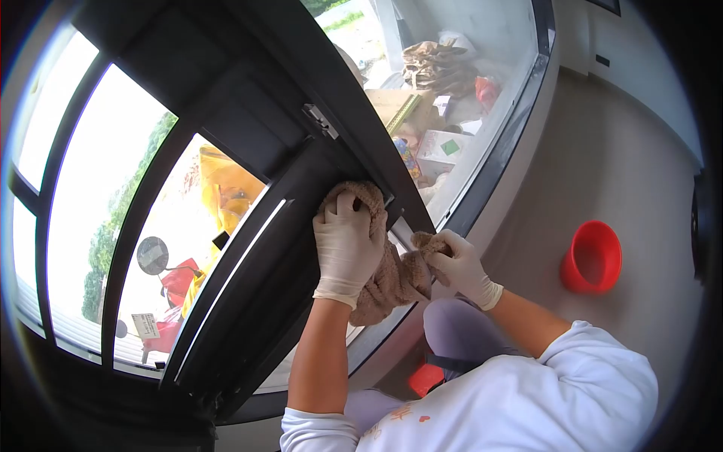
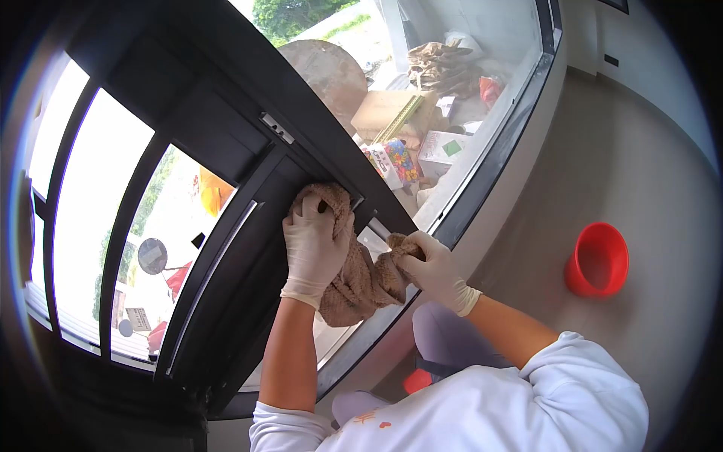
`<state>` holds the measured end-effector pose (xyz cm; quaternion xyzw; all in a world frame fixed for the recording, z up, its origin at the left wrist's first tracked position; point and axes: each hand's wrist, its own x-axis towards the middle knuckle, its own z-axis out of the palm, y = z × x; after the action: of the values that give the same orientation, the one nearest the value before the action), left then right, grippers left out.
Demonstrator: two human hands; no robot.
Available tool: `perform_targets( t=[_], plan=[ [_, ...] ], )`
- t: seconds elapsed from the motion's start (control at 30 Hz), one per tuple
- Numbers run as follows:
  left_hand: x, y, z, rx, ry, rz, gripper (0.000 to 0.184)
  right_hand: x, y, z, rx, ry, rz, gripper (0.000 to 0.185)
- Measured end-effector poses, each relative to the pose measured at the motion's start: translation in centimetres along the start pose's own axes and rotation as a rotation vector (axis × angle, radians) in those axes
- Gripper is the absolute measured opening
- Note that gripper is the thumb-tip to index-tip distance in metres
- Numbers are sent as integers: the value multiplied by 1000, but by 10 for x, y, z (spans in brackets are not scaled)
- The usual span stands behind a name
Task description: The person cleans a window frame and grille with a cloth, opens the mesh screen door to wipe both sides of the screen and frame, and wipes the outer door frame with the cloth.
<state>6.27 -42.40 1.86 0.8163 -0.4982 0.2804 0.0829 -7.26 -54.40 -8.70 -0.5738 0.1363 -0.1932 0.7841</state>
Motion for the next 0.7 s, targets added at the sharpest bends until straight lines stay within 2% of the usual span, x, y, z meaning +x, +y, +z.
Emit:
perform_targets(
  t=[0.1,0.13,0.2,0.3,0.33,0.43,0.5,0.53,0.63,0.7],
  plan=[
    [-1,-7,0,-46,-70,17,22,-6,-5,8,-2,-43,38,19],
    [1,-10,0,-80,-82,32,23,-6,-2,8,-9,-50,-18,19],
    [2,-3,1,-22,-40,-7,22,-2,6,8,-17,-54,-136,20],
    [4,1,4,17,-15,-24,22,-3,2,7,-182,-8,-149,21],
    [4,0,5,25,-7,-25,22,-5,0,10,-132,-31,-127,22],
    [3,-11,6,-201,9,-14,21,-9,-7,13,-80,-68,-123,23],
    [3,0,8,-44,54,-32,20,-11,-6,10,-149,-46,-179,23],
    [0,4,8,36,71,-49,19,-11,-6,10,-115,-52,-123,23],
    [5,1,6,-35,39,-25,16,-14,-12,7,-33,-90,51,24],
    [-1,2,3,-61,23,8,15,-15,-10,6,-87,-91,-28,25]
  ],
)
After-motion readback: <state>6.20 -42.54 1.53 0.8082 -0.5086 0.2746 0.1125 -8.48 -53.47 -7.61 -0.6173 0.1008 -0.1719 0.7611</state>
